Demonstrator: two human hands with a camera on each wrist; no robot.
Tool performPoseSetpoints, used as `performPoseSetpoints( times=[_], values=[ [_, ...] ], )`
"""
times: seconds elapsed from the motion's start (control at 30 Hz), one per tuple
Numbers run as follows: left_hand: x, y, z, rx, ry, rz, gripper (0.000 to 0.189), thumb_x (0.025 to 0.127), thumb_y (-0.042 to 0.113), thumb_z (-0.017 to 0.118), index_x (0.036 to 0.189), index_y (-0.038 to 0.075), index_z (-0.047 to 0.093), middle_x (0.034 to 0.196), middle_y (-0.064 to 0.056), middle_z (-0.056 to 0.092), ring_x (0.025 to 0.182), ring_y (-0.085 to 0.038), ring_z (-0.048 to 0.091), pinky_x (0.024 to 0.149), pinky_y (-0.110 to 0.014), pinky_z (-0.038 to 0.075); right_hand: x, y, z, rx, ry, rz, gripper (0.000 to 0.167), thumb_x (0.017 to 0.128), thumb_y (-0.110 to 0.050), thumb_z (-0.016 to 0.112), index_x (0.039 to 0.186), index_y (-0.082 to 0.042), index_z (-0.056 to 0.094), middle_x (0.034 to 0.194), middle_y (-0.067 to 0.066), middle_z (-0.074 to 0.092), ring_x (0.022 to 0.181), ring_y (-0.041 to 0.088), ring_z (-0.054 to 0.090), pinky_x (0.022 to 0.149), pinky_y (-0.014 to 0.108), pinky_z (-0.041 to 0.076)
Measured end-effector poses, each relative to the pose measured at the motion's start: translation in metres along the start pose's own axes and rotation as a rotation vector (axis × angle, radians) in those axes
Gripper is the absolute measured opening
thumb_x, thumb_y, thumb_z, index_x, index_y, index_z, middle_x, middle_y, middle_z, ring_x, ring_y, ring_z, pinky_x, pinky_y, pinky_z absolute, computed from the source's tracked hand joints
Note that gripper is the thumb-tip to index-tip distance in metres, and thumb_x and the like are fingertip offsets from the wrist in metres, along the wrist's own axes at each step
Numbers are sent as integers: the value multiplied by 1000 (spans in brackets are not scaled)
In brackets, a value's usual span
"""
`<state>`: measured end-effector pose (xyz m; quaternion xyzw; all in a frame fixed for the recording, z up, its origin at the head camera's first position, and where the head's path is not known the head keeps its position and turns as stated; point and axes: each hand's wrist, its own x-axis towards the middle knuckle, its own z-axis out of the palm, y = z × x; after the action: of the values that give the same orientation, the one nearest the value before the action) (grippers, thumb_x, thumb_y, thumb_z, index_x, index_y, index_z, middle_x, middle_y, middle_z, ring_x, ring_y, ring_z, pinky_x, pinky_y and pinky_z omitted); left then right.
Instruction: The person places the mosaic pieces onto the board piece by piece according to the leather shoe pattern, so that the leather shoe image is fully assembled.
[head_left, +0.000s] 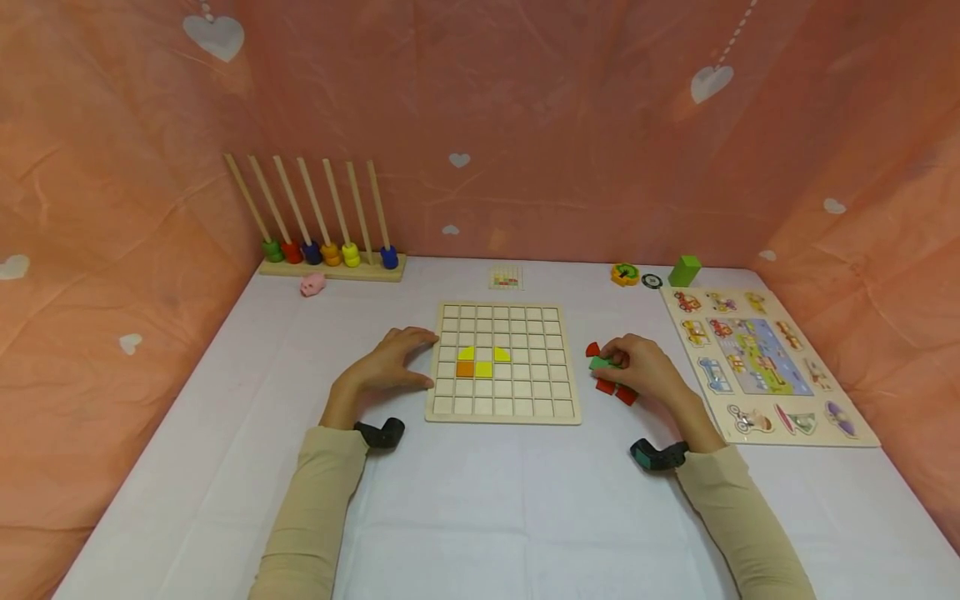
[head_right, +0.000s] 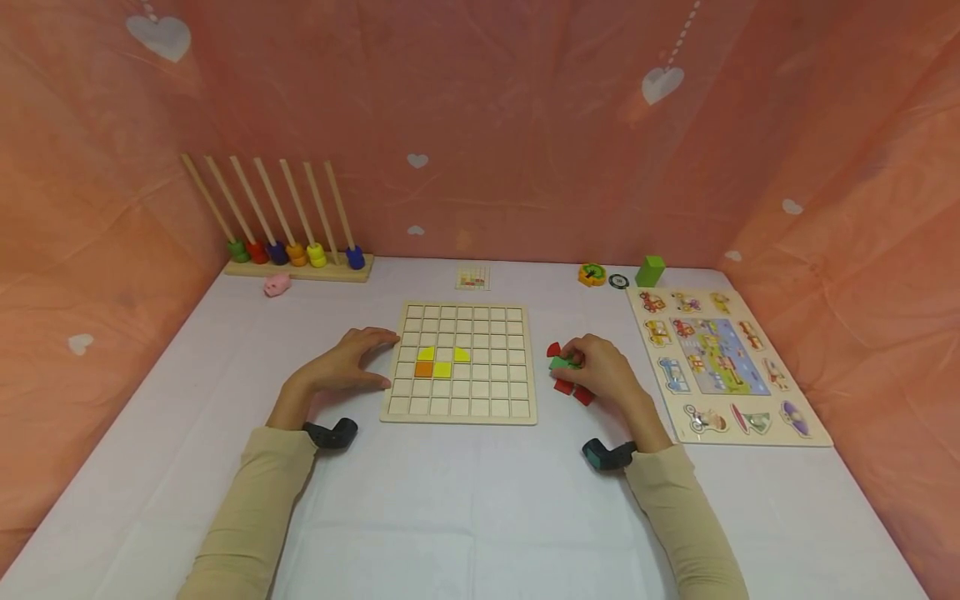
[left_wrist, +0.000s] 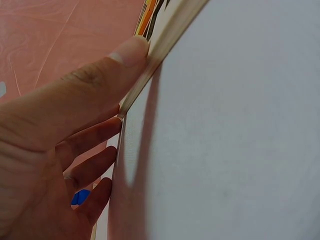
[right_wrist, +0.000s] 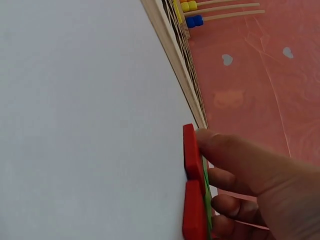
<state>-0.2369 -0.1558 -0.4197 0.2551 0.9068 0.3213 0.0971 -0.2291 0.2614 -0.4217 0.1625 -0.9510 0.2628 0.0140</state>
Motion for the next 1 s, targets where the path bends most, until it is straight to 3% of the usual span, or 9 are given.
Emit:
performPoseSetpoints(
  times=[0.17, 0.3, 0.6, 0.8, 1.0],
  values=[
    [1, 0, 0, 2, -3, 0, 69, 74, 20, 78, 133, 2, 47, 140, -16, 42, 125, -33, 33, 107, -49, 26, 1, -3, -1, -9, 1, 55, 29, 74, -26, 78, 91, -5, 69, 77, 4, 57, 70, 17, 50, 61, 29, 41],
    [1, -1, 0, 17, -3, 11, 69, 75, 21, 78, 133, 1, 47, 140, -17, 41, 124, -34, 33, 106, -50, 26, 2, -7, -1, 4, 23, 48, 29, 74, -26, 78, 92, -5, 69, 81, 4, 60, 73, 17, 51, 64, 29, 42],
    [0, 0, -1, 14, -2, 22, 70, 74, 21, 78, 133, -1, 47, 140, -18, 41, 124, -35, 33, 107, -50, 26, 15, -50, 17, 181, 31, -107, 24, 76, -18, 77, 94, -5, 68, 85, 4, 63, 74, 17, 53, 63, 25, 45],
    [1, -2, 0, 12, 3, 24, 69, 75, 21, 78, 133, 0, 47, 139, -17, 42, 123, -34, 33, 106, -49, 26, 26, -84, 41, 184, 17, -278, 22, 76, -15, 77, 94, -5, 69, 86, 3, 65, 74, 15, 55, 64, 26, 47],
    [1, -3, 0, 9, 9, 33, 69, 75, 21, 78, 132, 0, 47, 138, -17, 42, 123, -34, 34, 106, -49, 26, 33, -119, 62, 129, -56, -352, 26, 76, -21, 77, 96, -6, 69, 89, 1, 64, 78, 14, 55, 71, 26, 47]
  ],
)
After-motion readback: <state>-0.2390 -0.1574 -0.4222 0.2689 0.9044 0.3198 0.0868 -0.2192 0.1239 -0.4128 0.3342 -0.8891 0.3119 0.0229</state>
